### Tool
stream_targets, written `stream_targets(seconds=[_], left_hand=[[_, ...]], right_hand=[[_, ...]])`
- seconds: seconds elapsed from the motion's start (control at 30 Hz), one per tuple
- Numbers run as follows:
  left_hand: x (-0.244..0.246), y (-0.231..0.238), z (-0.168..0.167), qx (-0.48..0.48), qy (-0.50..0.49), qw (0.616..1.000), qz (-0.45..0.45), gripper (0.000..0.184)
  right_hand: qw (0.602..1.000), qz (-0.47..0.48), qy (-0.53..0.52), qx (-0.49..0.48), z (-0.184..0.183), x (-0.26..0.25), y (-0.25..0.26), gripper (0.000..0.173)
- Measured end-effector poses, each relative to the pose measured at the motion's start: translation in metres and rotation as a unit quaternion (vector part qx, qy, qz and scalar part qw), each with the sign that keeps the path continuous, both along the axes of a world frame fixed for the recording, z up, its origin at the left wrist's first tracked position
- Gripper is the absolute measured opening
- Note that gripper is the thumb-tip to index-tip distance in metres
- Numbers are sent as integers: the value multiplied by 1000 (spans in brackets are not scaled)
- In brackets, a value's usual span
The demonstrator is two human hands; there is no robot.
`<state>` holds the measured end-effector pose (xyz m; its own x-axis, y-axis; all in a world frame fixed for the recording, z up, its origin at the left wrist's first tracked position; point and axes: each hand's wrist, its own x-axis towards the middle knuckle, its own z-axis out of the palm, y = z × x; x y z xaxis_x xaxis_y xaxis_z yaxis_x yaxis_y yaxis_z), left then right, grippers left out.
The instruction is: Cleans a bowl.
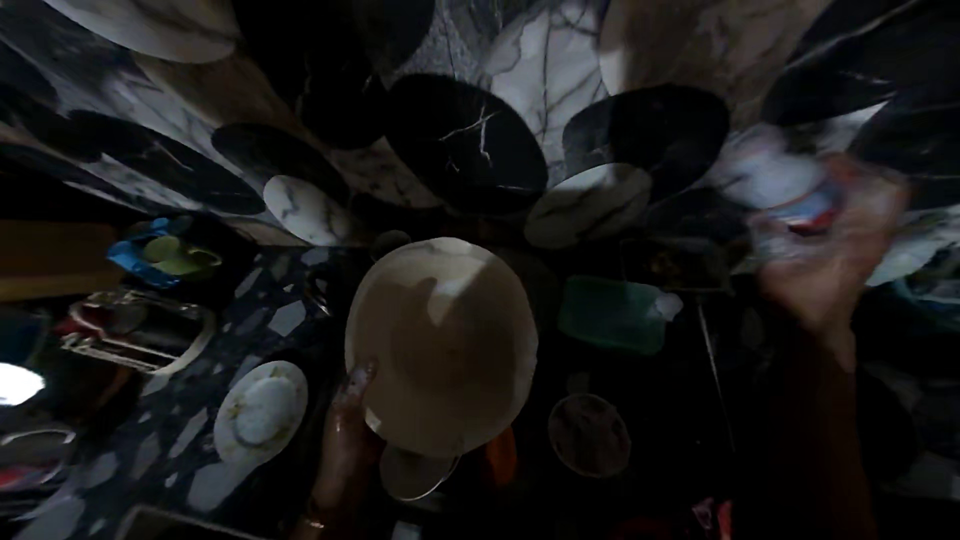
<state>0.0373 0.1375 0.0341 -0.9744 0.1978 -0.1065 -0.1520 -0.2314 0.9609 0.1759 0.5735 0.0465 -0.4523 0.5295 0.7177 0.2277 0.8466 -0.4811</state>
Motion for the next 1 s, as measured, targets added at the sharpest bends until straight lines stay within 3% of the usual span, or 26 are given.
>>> stream_targets(seconds=[0.07, 0.13, 0.2, 0.3, 0.4, 0.67, 0.8, 1.0], left_hand=[[-1, -4, 1, -2, -6, 1000, -12, 35], [-1, -6, 5, -6, -11, 1000, -14, 34], [4, -10, 12, -5, -13, 1000, -12, 27], [1, -33, 9, 20, 12, 998, -62, 34], [-8, -58, 5, 52, 46, 993, -92, 53], [-21, -108, 26, 20, 133, 989, -69, 47], [-29, -125, 38, 39, 118, 990, -63, 48], [-42, -142, 43, 76, 111, 988, -77, 58]], right_hand=[[980, 94, -130, 118, 45, -4, -70, 42], [937, 158, -207, 232, 70, -10, -138, 37], [893, 196, -250, 318, 81, -13, -189, 37], [856, 188, -254, 410, 96, -20, -231, 28], [846, 182, -248, 436, 120, -26, -255, 25], [822, 151, -248, 490, 164, -39, -325, 18], [830, 144, -264, 471, 170, -36, -335, 27], [831, 91, -215, 505, 174, -46, -359, 24]])
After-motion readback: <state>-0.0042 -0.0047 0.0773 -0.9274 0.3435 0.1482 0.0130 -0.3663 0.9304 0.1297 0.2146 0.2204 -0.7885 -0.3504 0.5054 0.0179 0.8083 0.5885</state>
